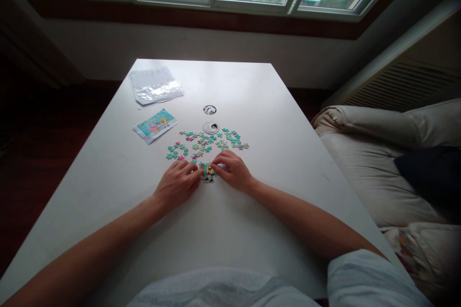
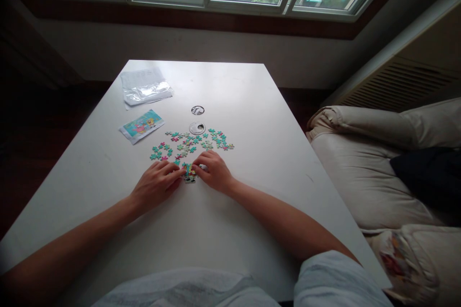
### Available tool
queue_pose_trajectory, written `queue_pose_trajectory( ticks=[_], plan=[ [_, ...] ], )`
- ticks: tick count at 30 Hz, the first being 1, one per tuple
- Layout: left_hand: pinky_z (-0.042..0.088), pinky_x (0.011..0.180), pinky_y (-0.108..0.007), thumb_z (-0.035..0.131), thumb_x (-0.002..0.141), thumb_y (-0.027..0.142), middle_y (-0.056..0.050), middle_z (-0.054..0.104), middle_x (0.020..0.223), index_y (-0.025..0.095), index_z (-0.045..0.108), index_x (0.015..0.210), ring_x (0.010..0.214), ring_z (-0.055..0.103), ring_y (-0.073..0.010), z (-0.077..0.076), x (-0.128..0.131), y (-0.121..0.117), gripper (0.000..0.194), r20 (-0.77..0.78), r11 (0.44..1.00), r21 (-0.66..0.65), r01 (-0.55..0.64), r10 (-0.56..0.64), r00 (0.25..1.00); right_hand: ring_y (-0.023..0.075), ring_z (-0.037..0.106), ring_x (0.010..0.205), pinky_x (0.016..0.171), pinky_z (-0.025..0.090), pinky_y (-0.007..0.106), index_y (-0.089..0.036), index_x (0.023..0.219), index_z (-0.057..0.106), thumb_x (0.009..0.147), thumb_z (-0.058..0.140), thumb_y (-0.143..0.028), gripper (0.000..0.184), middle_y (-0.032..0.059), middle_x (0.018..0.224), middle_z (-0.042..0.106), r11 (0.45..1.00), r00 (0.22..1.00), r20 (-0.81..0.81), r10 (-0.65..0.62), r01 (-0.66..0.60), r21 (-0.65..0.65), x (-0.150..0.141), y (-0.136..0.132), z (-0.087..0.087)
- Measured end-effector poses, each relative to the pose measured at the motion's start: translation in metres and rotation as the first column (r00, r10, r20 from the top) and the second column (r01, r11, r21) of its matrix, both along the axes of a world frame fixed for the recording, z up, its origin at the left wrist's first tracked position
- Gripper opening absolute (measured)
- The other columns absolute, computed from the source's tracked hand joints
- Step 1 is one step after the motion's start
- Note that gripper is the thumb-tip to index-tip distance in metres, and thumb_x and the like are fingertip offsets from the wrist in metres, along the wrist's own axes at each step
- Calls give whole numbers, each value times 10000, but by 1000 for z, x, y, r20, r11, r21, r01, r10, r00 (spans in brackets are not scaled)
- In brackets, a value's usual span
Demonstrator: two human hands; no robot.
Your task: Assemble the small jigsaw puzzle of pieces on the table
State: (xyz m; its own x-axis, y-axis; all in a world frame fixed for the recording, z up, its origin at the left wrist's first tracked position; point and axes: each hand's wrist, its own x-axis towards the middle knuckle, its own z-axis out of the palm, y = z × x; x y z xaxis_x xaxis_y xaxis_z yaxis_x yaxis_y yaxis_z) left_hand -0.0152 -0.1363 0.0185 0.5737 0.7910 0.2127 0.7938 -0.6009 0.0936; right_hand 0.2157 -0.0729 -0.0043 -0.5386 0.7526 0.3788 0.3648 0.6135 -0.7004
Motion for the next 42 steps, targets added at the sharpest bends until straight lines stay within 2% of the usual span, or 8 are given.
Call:
queue_pose_trajectory(
  ticks=[14,19,21,23,26,29,33,42],
  plan=[
    [454,871,-405,491,1015,233,-77,646,989,222,646,1168,938,560,-238,10,4,0,218,-32,1000,-22,8,-9,999,203,583,889,843,463,359,-232,860,708,963,625,-321,159,42,853,681,1000,1000,5,3,-3,-9,0,0,-1],
    [464,877,-404,476,1021,241,-78,642,1003,222,641,1181,943,561,-235,7,4,0,230,-36,1000,-25,3,-4,999,198,584,885,842,460,352,-229,865,699,959,628,-292,134,36,854,684,1000,1000,17,4,-5,12,-1,0,-1],
    [469,894,-411,477,1018,237,-79,642,1007,222,638,1190,945,562,-235,4,3,0,236,-20,1000,-21,3,-3,1000,202,584,887,855,455,358,-231,857,690,967,609,-283,147,37,860,686,998,997,60,-39,36,44,2,4,1],
    [474,904,-419,486,1009,231,-88,641,1023,216,629,1213,953,563,-239,0,3,-1,250,-8,1000,-20,5,-5,1000,213,578,894,877,440,376,-228,856,684,974,585,-267,159,46,882,686,985,979,144,-146,131,110,9,10,3],
    [483,910,-430,504,992,227,-106,636,1059,193,606,1261,983,562,-252,-4,2,0,291,-18,1000,-21,-3,3,1000,254,558,958,878,421,402,-219,951,697,953,599,-263,107,83,972,680,930,882,318,-348,282,236,25,24,5],
    [489,914,-434,512,985,240,-119,626,1088,169,587,1292,998,561,-262,-6,1,0,324,-44,999,-27,-22,21,999,280,539,989,846,411,404,-212,1043,699,936,625,-283,148,114,1006,662,877,776,422,-468,350,330,39,36,4],
    [488,922,-434,523,977,244,-121,623,1100,175,574,1313,1018,563,-264,-7,-1,1,346,-27,999,-22,-34,34,999,276,527,971,823,400,393,-216,985,698,926,642,-297,115,116,972,647,851,725,459,-513,359,383,45,42,0],
    [502,943,-449,539,964,218,-121,640,1140,190,603,1270,1056,582,-266,-4,0,0,314,30,999,-38,-30,31,999,263,532,960,814,395,381,-227,969,705,931,640,-265,84,102,974,647,882,743,479,-468,353,313,47,44,3]
  ],
)
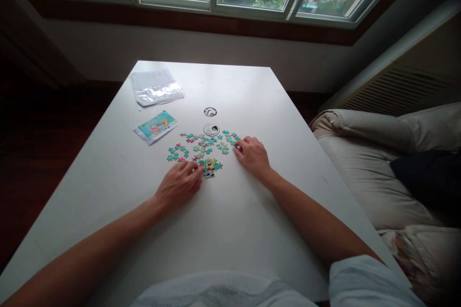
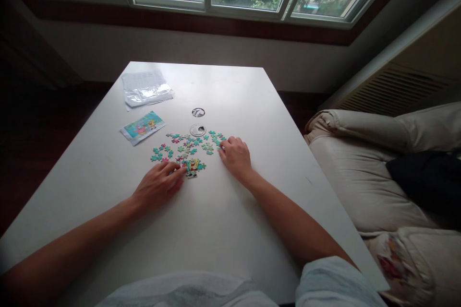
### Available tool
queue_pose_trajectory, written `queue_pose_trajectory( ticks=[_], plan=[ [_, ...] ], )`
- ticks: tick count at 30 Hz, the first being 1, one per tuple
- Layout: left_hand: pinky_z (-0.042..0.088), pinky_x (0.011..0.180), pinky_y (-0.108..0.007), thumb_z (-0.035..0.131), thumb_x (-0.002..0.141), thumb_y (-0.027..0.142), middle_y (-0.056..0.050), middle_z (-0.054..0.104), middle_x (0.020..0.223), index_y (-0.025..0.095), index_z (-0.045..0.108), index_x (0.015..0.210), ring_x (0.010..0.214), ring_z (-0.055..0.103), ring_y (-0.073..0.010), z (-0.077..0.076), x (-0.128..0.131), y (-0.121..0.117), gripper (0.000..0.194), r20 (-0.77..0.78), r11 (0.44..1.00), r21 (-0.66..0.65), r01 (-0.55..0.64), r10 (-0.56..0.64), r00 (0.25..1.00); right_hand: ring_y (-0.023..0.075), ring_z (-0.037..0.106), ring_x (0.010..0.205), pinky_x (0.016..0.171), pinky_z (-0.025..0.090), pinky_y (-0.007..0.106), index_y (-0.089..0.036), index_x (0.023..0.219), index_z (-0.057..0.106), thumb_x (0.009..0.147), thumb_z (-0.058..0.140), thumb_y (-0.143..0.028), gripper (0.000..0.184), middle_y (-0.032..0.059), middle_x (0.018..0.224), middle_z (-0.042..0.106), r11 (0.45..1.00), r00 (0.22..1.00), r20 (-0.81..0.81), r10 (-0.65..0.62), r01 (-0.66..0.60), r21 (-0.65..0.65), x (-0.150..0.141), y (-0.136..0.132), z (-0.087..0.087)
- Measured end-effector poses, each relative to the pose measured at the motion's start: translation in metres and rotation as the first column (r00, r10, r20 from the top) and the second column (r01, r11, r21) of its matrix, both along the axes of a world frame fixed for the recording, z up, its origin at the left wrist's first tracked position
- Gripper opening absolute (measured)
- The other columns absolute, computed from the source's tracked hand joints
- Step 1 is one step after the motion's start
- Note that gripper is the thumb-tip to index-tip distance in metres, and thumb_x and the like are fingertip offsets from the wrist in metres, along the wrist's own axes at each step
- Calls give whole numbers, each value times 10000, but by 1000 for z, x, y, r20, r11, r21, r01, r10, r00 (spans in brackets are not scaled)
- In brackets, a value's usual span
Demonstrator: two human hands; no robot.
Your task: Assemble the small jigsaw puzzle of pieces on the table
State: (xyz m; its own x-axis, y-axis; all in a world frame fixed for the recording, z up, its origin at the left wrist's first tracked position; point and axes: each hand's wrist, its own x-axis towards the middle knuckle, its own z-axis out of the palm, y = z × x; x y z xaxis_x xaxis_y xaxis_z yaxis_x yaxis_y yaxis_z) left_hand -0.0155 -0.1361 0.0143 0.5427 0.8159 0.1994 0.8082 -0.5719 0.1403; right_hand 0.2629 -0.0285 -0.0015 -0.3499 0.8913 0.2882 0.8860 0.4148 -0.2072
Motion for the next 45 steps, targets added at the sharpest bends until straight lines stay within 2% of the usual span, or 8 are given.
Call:
queue_pose_trajectory(
  ticks=[5,14,19,23,26,30,35,45],
  plan=[
    [508,975,-472,551,952,201,-127,643,1206,198,616,1261,1116,587,-274,-2,0,1,316,37,1000,10,7,-7,999,269,529,958,809,382,383,-226,928,688,914,660,-244,36,101,967,649,998,999,46,25,-23,-51,2,0,6],
    [485,1023,-465,536,956,193,-112,622,1301,216,602,1288,1196,561,-276,-6,2,0,339,63,998,-4,67,-66,996,235,557,908,801,365,348,-211,870,622,845,661,-199,48,73,949,653,988,996,-22,90,-92,-121,-6,-4,6],
    [475,1021,-465,494,985,207,-111,610,1331,214,591,1313,1202,556,-279,-6,3,-1,341,32,995,-21,96,-96,995,186,580,820,818,370,324,-210,844,611,842,623,-119,92,14,813,652,961,963,-183,199,-228,-155,-12,-9,8],
    [463,1040,-451,494,985,195,-106,606,1352,226,591,1317,1239,548,-270,-5,4,-3,347,46,989,-26,144,-142,989,157,596,781,835,423,311,-217,1075,674,878,596,-108,238,11,868,673,942,895,-381,231,-304,-142,-16,-13,5],
    [455,1056,-445,504,982,198,-101,601,1370,228,591,1318,1285,526,-270,-4,5,-3,349,58,982,-36,183,-181,982,153,609,786,807,461,299,-233,1097,707,921,577,-155,232,29,910,692,916,833,-482,272,-377,-135,-21,-16,4],
    [442,1076,-449,509,984,219,-94,598,1387,223,580,1341,1294,519,-267,-3,6,-4,364,74,966,-42,257,-253,965,146,645,786,721,476,263,-235,1024,721,909,613,-214,159,11,892,726,897,760,-626,175,-385,-218,-26,-19,0],
    [422,1101,-446,502,988,228,-83,594,1403,224,558,1374,1298,516,-259,-3,8,-5,389,81,948,-49,315,-311,947,147,657,787,719,489,266,-218,959,715,867,645,-251,120,7,893,743,853,696,-716,54,-405,-330,-27,-20,-5],
    [420,1100,-455,497,987,224,-96,591,1404,210,551,1378,1293,515,-259,0,10,-5,394,82,946,-67,317,-311,947,122,597,709,643,434,236,-205,911,709,854,632,-219,97,-4,818,709,865,710,-700,81,-399,-305,-28,-21,-5]
  ],
)
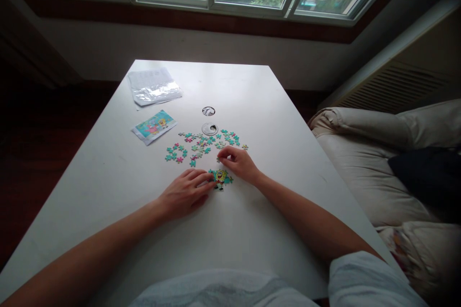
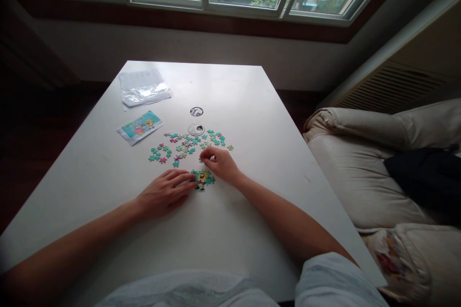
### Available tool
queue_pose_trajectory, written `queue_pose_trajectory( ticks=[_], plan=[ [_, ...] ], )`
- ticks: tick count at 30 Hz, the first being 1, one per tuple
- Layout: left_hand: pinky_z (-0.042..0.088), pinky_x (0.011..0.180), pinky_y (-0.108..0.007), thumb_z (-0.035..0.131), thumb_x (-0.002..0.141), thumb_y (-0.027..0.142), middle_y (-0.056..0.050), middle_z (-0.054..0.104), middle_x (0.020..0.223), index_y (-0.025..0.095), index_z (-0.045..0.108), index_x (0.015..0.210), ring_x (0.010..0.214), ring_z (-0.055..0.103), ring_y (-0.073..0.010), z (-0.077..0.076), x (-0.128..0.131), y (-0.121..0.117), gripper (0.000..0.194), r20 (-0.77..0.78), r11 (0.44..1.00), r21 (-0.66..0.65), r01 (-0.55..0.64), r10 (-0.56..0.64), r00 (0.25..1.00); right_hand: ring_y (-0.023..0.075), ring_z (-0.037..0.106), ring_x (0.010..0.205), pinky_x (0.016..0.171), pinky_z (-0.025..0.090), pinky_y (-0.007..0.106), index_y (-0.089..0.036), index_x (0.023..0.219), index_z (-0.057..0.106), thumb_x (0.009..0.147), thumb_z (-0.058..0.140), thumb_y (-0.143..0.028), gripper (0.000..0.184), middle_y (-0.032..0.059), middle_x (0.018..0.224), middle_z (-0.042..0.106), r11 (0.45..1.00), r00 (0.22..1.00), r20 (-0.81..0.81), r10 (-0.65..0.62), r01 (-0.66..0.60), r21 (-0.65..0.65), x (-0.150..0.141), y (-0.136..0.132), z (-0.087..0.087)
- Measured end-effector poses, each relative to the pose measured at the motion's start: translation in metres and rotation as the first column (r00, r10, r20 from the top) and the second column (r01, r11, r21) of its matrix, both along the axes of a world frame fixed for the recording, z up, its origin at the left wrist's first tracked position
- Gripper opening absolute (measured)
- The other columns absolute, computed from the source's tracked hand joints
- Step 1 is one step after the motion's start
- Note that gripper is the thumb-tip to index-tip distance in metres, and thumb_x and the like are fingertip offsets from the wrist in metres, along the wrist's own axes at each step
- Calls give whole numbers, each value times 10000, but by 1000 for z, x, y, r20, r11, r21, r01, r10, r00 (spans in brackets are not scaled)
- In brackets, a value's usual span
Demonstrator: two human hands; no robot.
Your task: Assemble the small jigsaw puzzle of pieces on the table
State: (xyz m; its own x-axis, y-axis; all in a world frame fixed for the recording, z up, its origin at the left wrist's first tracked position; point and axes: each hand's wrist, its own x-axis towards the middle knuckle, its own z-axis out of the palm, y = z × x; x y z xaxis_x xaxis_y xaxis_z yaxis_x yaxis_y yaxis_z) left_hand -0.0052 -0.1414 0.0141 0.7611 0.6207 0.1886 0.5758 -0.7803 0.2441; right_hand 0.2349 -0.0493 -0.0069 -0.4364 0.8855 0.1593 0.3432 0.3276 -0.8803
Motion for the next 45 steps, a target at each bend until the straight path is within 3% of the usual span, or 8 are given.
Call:
queue_pose_trajectory(
  ticks=[5,9,13,22,30,33,38,45],
  plan=[
    [418,1100,-455,488,994,228,-98,588,1403,209,547,1384,1290,515,-262,0,-1,0,395,-9,1000,-5,5,-5,1000,122,583,694,653,435,241,-210,969,711,874,625,-198,129,1,830,700,998,999,51,-4,1,68,-1,-1,-2],
    [424,1096,-457,499,985,225,-105,590,1390,219,545,1384,1279,523,-262,-1,0,0,402,5,1000,4,8,-8,1000,148,594,779,759,441,277,-214,939,714,888,609,-142,137,19,870,707,968,985,163,57,-95,234,-3,-2,0],
    [440,1078,-462,513,979,230,-111,595,1363,228,545,1385,1258,532,-264,-3,0,0,407,12,1000,0,16,-16,1000,175,572,813,822,416,313,-212,906,704,887,620,-117,128,22,804,670,933,960,280,26,-124,339,-2,-2,3],
    [462,1049,-445,516,980,223,-107,618,1296,235,575,1351,1203,550,-259,-1,0,0,375,26,1000,-3,17,-17,1000,203,552,882,850,398,337,-228,929,703,889,624,-131,131,43,898,648,921,902,417,-110,-66,385,6,6,-2],
    [443,1079,-450,511,982,225,-112,606,1324,232,562,1364,1244,534,-259,-5,-2,1,386,30,1000,-13,-21,22,999,215,549,907,854,386,344,-233,945,701,917,606,-152,128,47,925,662,907,880,441,-176,-29,420,12,13,-5],
    [421,1109,-475,507,996,276,-123,541,1427,228,496,1443,1323,475,-281,-5,-2,0,449,16,998,-43,-48,48,999,226,552,910,843,384,351,-230,936,698,917,605,-155,121,51,920,670,898,885,425,-190,-18,440,14,15,-5],
    [285,1209,-549,534,991,463,-148,301,1629,233,281,1588,1499,270,-325,-10,0,-4,687,9,994,-73,-81,82,997,229,567,917,867,393,362,-229,925,695,912,586,-131,147,56,921,683,901,911,376,-171,-10,433,13,16,0],
    [177,1246,-564,460,1000,586,-134,223,1671,235,249,1604,1549,170,-334,-17,-3,1,730,-54,994,-61,-85,82,995,219,587,935,889,412,362,-229,920,702,922,603,-165,119,49,937,681,920,944,317,-90,-43,389,0,21,14]
  ],
)
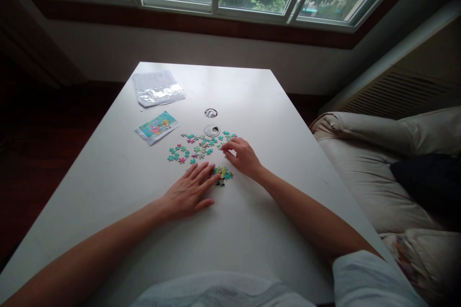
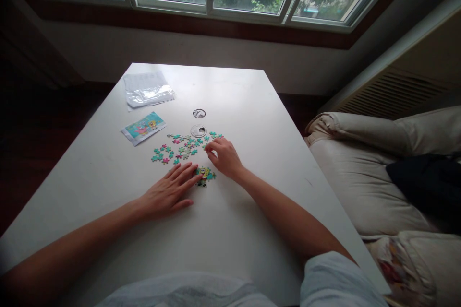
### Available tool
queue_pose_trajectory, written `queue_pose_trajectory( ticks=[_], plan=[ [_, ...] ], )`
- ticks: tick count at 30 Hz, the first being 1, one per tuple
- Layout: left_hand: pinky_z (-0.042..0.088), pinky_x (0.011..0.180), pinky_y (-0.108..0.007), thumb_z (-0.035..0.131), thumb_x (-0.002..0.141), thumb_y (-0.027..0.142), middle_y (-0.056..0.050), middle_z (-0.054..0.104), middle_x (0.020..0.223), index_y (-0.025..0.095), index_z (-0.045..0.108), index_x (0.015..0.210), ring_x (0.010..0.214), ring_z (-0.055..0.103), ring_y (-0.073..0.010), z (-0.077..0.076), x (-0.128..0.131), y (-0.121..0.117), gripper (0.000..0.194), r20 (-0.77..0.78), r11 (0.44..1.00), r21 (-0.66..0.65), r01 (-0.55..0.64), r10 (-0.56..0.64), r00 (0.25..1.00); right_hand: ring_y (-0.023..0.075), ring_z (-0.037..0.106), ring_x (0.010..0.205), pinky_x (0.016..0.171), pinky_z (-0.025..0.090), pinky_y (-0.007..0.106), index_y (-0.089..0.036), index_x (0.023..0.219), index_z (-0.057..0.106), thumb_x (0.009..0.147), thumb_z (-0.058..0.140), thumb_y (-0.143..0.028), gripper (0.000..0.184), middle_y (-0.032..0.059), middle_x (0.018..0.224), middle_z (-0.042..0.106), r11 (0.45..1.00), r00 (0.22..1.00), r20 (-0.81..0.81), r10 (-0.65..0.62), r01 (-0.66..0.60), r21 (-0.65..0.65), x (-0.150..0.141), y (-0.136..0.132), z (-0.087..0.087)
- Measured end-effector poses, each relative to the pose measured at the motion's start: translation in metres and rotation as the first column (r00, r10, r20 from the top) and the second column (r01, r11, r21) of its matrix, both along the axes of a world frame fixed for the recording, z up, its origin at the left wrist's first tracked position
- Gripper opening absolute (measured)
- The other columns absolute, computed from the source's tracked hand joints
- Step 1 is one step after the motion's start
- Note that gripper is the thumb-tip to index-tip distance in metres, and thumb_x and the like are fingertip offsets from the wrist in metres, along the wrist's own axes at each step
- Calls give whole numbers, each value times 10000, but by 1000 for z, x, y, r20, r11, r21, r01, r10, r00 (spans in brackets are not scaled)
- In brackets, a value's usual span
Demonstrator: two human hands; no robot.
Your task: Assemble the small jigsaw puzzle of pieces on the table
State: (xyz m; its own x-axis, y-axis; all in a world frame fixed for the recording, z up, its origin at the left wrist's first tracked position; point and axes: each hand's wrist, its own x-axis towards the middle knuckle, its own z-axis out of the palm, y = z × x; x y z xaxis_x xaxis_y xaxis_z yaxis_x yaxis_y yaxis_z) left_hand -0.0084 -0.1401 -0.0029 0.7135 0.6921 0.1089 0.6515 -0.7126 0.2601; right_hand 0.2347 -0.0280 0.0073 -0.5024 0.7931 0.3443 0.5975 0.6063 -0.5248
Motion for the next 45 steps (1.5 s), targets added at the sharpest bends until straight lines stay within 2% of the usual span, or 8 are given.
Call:
queue_pose_trajectory(
  ticks=[6,10,13,21,31,37,41,45],
  plan=[
    [181,1243,-582,491,1007,488,-145,344,1618,193,389,1535,1520,249,-329,4,-1,3,613,25,996,71,-46,45,999,234,570,1000,910,391,379,-236,992,723,944,627,-240,108,60,1011,684,994,989,123,87,-95,59,-34,18,7],
    [316,1205,-491,496,1005,323,-127,549,1453,191,532,1402,1366,468,-271,12,0,0,420,75,995,82,58,-65,995,244,552,1038,931,382,386,-235,1064,728,956,634,-304,159,80,1059,671,995,985,161,57,-70,76,-64,43,2],
    [378,1158,-442,493,1003,296,-102,611,1376,202,606,1283,1283,528,-254,15,1,-2,317,94,987,81,139,-147,985,253,539,1053,931,381,390,-227,1126,722,948,651,-348,226,93,1076,661,996,978,206,41,-57,71,-83,56,-6],
    [381,1136,-437,522,983,276,-107,607,1365,216,619,1265,1232,556,-249,13,2,-3,304,66,985,70,156,-160,985,263,516,1053,924,379,394,-227,1088,730,947,638,-355,212,99,1071,633,997,969,249,1,-20,74,-99,63,-17],
    [377,1135,-440,517,984,277,-96,606,1366,212,613,1258,1231,553,-253,16,4,-4,298,50,987,62,150,-153,987,264,521,1046,899,377,376,-219,1027,689,868,698,-294,175,98,1089,641,997,955,288,71,-57,-56,-106,72,-3],
    [377,1135,-440,533,977,275,-102,607,1359,220,609,1268,1226,559,-249,16,4,-4,306,56,986,68,150,-154,986,201,592,913,937,362,356,-211,912,648,872,614,-156,76,27,897,703,984,979,108,173,-168,-52,-98,62,-1],
    [375,1136,-445,530,974,265,-100,603,1366,216,602,1278,1241,549,-256,16,4,-4,316,50,987,69,147,-151,987,180,637,899,912,416,335,-211,889,631,852,622,-167,58,25,913,726,975,974,-103,200,-209,-79,-79,55,0],
    [376,1137,-443,529,972,257,-98,604,1364,214,601,1278,1252,544,-257,16,4,-6,317,52,986,68,149,-153,987,155,671,842,782,475,293,-214,891,599,824,600,-165,83,25,974,757,935,933,-302,197,-272,-228,-59,44,2]
  ],
)
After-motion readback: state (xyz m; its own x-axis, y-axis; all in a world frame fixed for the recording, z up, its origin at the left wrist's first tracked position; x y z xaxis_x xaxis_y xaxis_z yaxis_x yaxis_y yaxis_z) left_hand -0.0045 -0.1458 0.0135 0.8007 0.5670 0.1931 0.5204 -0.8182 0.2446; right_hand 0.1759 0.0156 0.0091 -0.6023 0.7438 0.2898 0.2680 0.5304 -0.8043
